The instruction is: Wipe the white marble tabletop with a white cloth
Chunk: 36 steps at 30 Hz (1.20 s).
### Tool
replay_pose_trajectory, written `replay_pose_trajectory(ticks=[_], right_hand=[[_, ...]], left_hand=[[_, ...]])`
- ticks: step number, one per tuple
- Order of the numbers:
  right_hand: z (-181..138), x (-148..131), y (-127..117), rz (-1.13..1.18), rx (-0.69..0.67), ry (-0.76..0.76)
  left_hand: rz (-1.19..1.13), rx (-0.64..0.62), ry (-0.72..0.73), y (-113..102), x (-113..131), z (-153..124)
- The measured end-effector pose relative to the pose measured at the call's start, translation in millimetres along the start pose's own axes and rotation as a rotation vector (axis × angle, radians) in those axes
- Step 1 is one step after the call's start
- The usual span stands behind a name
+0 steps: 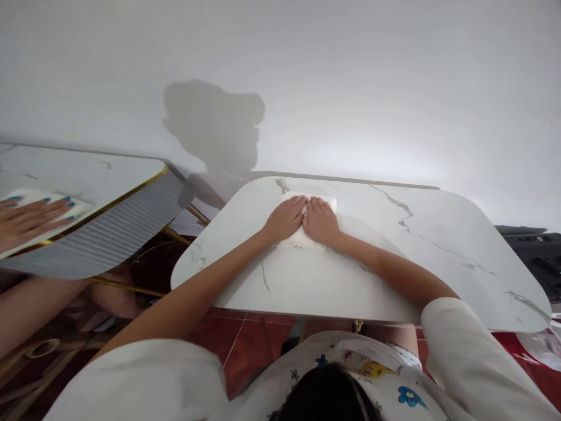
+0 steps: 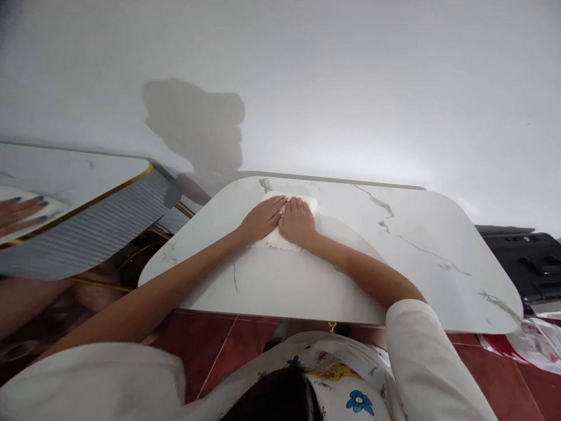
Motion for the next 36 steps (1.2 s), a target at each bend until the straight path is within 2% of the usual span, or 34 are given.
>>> replay_pose_trajectory(ticks=[4,7,11,15,19,23,26,30,36], right_hand=[[-26.7,-47.3,-11.8,0.036,0.022,-0.135],[-48.2,-70.1,-23.3,0.075,0.039,-0.194],[-76.0,-78.8,-41.6,0.132,0.018,-0.231],[-97.7,-67.7,-59.9,0.172,-0.016,-0.239],[-101.8,-42.5,-66.9,0.175,-0.039,-0.213],[-79.9,-10.9,-59.0,0.133,-0.081,-0.190],[-50.5,11.7,-45.3,0.061,-0.131,-0.173],[-9.5,36.7,-20.6,0.001,-0.200,-0.095],[38.5,67.7,9.7,0.032,-0.123,-0.024]], left_hand=[[0.075,0.009,-0.069,-29.0,5.1,-56.6],[0.121,0.012,-0.122,-45.0,17.0,-90.3],[0.143,0.009,-0.180,-56.0,44.6,-116.8],[0.141,0.023,-0.213,-56.1,75.8,-123.0],[0.116,0.017,-0.215,-45.0,92.9,-106.4],[0.084,-0.016,-0.213,-26.7,89.4,-67.4],[0.062,-0.002,-0.220,-13.1,78.9,-31.7],[0.035,0.080,-0.218,3.7,58.9,12.2],[0.030,0.155,-0.192,31.1,18.3,62.0]])
Point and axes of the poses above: each hand's wrist, its own z-axis towards the middle knuckle, its own y-axis out of the palm, x = y × z, the point moved 6 cm from there along z, towards the middle knuckle, and after that the axes turned 12 degrees about x, right-handed, at the moved point
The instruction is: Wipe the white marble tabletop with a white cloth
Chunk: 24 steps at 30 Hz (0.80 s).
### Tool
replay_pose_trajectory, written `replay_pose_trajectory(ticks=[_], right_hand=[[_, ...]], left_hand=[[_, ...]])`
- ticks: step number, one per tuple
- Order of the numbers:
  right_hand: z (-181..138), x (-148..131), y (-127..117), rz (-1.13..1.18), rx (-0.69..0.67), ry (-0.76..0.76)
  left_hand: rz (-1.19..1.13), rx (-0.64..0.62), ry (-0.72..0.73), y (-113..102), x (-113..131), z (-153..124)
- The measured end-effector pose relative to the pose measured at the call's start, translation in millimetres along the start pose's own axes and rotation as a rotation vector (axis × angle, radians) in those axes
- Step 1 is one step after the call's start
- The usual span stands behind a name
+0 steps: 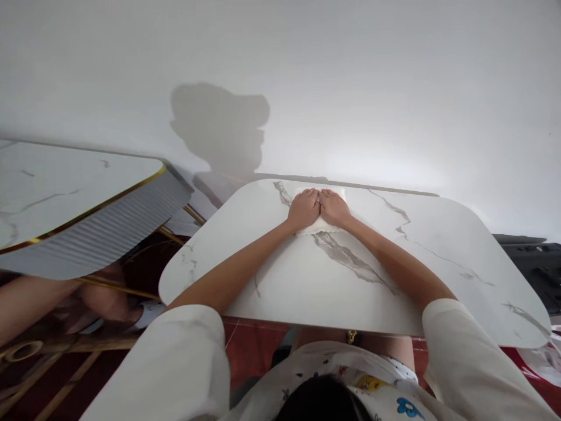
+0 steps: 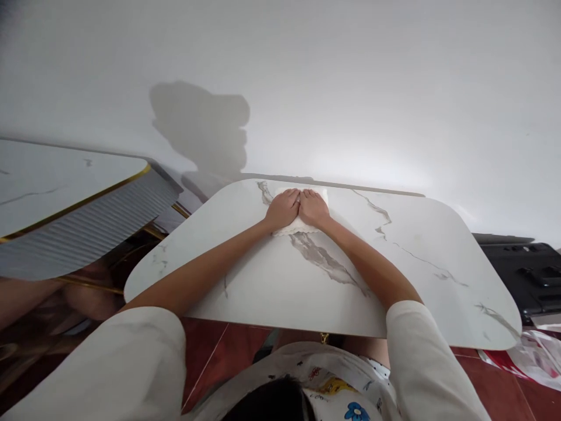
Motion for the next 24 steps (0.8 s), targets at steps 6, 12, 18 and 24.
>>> replay_pose_trajectory(ticks=[6,12,18,24], right_hand=[[37.6,36.2,11.5,0.012,0.062,0.026],[42.2,69.1,9.2,-0.043,0.041,0.114],[7.5,74.7,-7.5,-0.090,0.080,0.232],[-37.6,50.5,-26.6,-0.092,0.112,0.307]], left_hand=[[-0.001,-0.015,0.043,30.6,-10.5,42.9],[-0.031,-0.044,0.061,53.2,5.5,68.6],[-0.093,-0.063,0.146,57.2,33.6,60.5],[-0.143,-0.118,0.233,43.3,52.4,30.7]])
Point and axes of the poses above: each hand's wrist, its own z-axis towards the middle knuckle, its own y-axis out of the palm, x = y × z, the point moved 6 cm from there along z, towards the middle knuckle, and after that the axes turned 12 degrees about x, right-handed, at the moved point
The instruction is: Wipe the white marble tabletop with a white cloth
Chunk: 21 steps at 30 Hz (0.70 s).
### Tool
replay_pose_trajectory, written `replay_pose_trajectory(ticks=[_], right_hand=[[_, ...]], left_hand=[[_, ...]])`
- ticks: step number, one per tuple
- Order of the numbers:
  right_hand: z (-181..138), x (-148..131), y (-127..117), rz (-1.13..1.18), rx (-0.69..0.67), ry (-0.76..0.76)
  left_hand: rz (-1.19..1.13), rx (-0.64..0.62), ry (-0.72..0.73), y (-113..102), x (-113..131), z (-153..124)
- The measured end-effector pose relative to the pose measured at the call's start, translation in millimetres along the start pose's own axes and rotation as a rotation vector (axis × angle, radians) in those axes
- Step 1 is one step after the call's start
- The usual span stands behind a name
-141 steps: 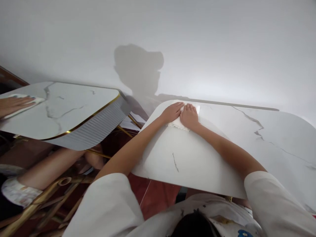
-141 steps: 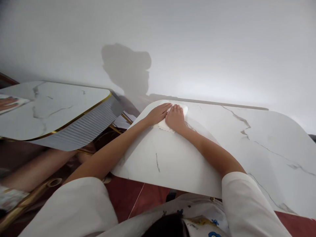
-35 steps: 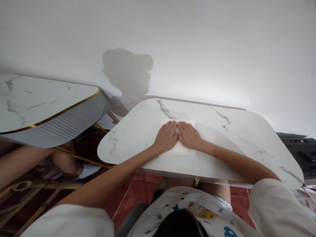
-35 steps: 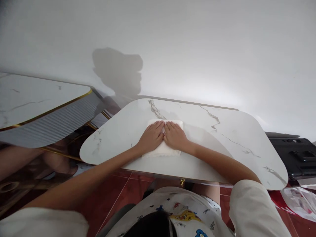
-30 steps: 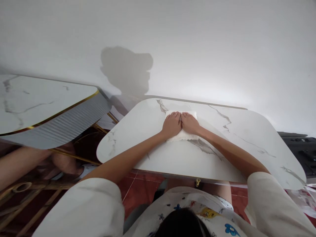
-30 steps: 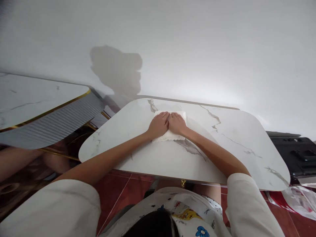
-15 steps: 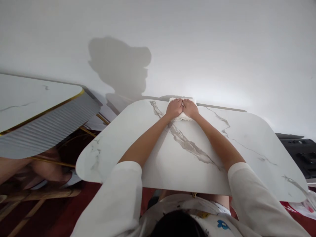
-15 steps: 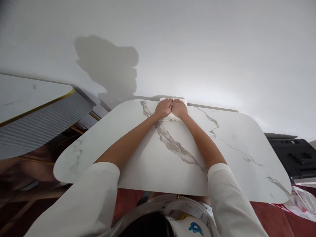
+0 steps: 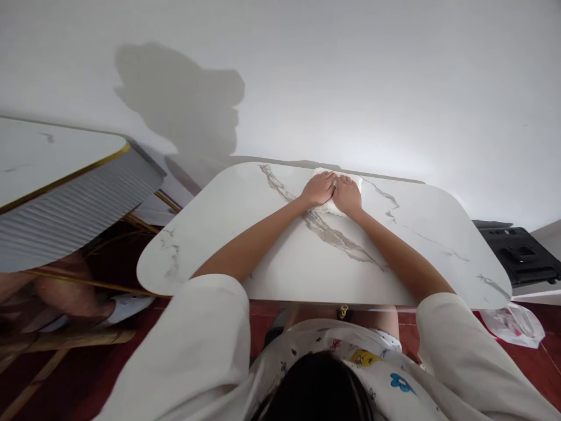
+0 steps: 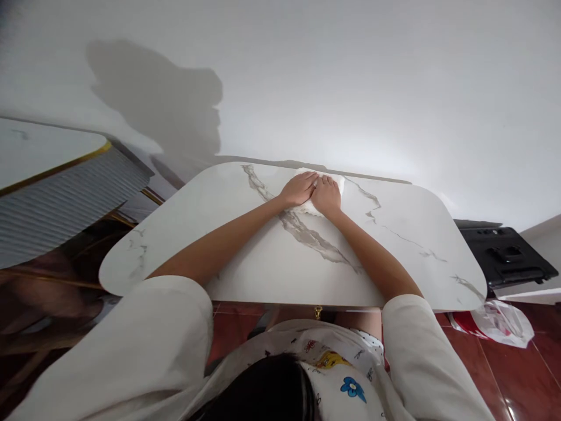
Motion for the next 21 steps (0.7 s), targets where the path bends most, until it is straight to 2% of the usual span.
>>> replay_pose_trajectory(ticks=[4,7,14,18,21], right_hand=[[-32.0,-19.4,-11.9,-0.006,-0.003,-0.005],[-57.0,-40.4,-18.2,0.001,-0.020,-0.047],[-112.1,-90.6,-41.0,0.041,-0.012,-0.229],[-141.3,-98.3,-57.8,0.087,-0.060,-0.308],[-160.6,-88.1,-71.2,0.122,-0.080,-0.320]], left_hand=[[-0.036,-0.005,0.047,-19.6,15.0,-32.0],[-0.028,0.004,0.031,-39.9,23.4,-63.8],[0.062,-0.024,-0.125,-80.4,36.5,-143.7],[0.060,-0.020,-0.214,-93.6,56.1,-174.4],[0.014,-0.043,-0.264,-94.0,75.6,-182.0]])
Point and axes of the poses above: each hand's wrist, its own z-axis towards the middle knuckle, its own y-axis out of the palm, x = y × z, the point moved 6 cm from there along z, towards the middle knuckle, and after that the axes turned 12 degrees about x, right-handed, at the moved point
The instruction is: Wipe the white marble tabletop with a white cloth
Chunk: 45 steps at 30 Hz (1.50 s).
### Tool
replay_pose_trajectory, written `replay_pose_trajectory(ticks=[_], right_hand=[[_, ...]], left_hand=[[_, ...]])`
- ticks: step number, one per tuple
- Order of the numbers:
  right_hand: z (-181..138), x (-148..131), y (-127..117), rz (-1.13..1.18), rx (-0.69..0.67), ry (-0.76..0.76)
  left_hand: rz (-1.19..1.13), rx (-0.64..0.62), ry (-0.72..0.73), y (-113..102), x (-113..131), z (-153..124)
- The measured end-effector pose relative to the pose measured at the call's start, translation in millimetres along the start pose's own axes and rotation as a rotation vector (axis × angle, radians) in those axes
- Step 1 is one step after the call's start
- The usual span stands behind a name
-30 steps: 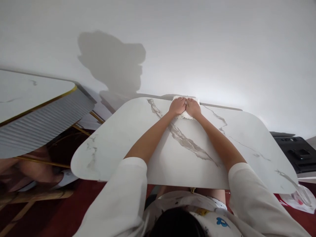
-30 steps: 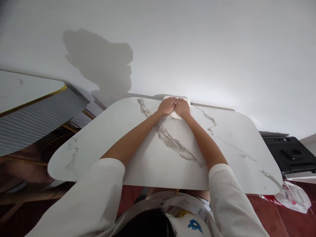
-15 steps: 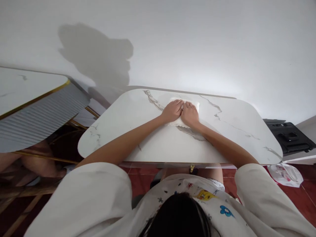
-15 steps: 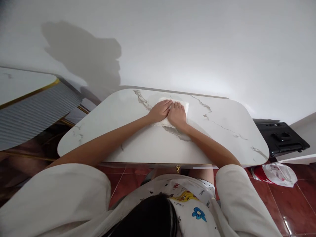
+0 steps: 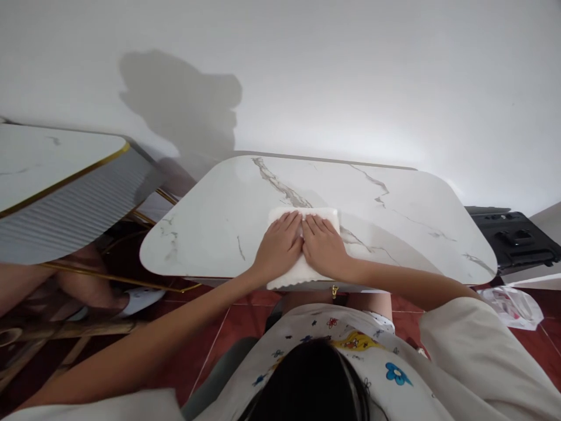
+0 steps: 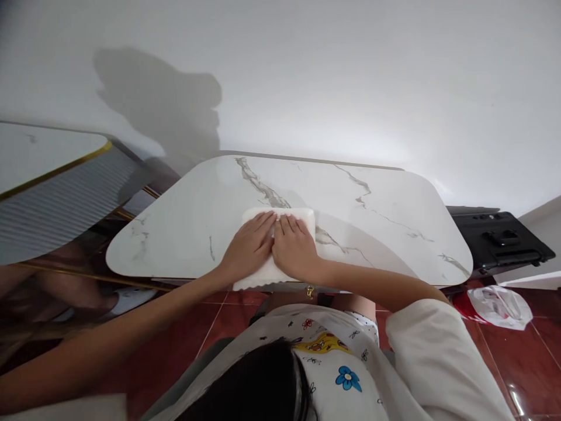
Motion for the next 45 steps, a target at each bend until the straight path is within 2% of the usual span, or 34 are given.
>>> replay_pose_trajectory(ticks=[3,7,12,18,23,26,30,34,37,40,45], right_hand=[[-15.5,16.9,-11.0,0.011,0.009,0.028],[-10.7,54.5,-14.3,0.002,0.003,0.081],[30.9,103.6,-1.4,-0.003,0.006,0.081],[96.6,152.8,25.9,0.006,0.045,0.029],[143.3,188.8,45.8,0.093,0.067,0.016],[158.7,211.4,49.7,0.107,0.084,0.077],[160.1,239.2,45.3,0.079,0.102,0.126],[144.3,258.0,35.5,0.001,0.098,0.147],[127.3,259.3,26.7,-0.063,0.085,0.151],[108.0,249.7,18.1,-0.108,0.067,0.162],[68.4,221.5,4.8,-0.185,0.014,0.281]], left_hand=[[-0.089,-0.048,-0.049,7.6,18.4,3.7],[-0.178,-0.075,-0.115,24.7,36.3,32.1],[-0.183,-0.002,-0.123,50.6,37.3,89.7],[-0.147,0.096,-0.119,75.8,8.4,159.6],[-0.081,0.129,-0.141,86.3,-6.7,201.8],[-0.011,0.140,-0.103,95.7,-1.4,223.2],[0.056,0.134,-0.033,113.6,17.2,246.2],[0.047,0.107,0.041,127.3,39.8,253.5],[0.014,0.088,0.097,130.6,53.9,247.4],[-0.008,0.077,0.142,128.9,64.3,233.9],[-0.046,0.035,0.238,116.9,80.6,197.3]])
Point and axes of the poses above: each hand's wrist, its own z-axis towards the middle knuckle, its own y-axis out of the palm, x = y × z, the point moved 6 cm from there along z, towards the middle knuckle, and after that the axes turned 12 degrees about x, right-handed, at the moved point
